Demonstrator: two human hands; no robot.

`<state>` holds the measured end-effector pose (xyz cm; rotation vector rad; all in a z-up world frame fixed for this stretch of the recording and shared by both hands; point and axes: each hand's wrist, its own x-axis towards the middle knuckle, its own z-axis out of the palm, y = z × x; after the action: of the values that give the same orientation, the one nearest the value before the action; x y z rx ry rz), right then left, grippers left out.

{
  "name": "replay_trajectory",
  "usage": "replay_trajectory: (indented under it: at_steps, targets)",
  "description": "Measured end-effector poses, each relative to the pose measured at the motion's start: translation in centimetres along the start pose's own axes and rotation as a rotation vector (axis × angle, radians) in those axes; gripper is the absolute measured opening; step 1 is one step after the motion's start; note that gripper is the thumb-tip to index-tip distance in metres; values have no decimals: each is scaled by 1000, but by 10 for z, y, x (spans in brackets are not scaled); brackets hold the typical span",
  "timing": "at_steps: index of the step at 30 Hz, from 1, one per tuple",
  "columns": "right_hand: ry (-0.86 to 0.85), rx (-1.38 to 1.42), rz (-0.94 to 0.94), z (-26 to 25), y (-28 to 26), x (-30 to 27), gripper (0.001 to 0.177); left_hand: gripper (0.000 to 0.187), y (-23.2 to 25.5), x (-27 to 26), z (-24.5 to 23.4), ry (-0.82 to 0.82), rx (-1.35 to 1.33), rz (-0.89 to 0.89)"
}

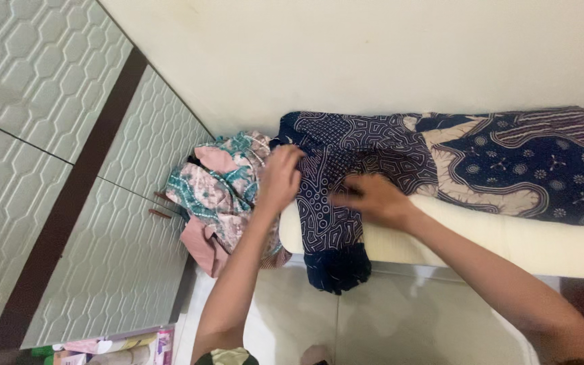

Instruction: The person folds a dark patterned cloth on a white table and places it into a cabinet. They then fold a larger blue patterned cloth on the same table and place it into the cabinet. Finally, they begin folding a pink patterned cloth on the table.

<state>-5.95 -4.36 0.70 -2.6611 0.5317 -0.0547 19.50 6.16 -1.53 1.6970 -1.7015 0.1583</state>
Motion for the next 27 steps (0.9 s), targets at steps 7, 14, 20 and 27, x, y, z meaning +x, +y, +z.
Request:
replay_trajectory:
  at_steps: [7, 14, 20, 27]
  targets:
    - [315, -345, -635, 59, 11, -16, 68, 44, 1, 5, 17, -243, -334, -108]
    - [732, 277, -118, 13, 45, 24, 35, 48, -18, 0, 25, -256, -523, -201]
    - [480, 1439, 527, -9, 117, 50, 31, 66, -21, -1, 32, -235, -401, -228]
    - [344, 677, 528, -40, 91, 16, 74, 52, -20, 3, 45, -224, -259, -244]
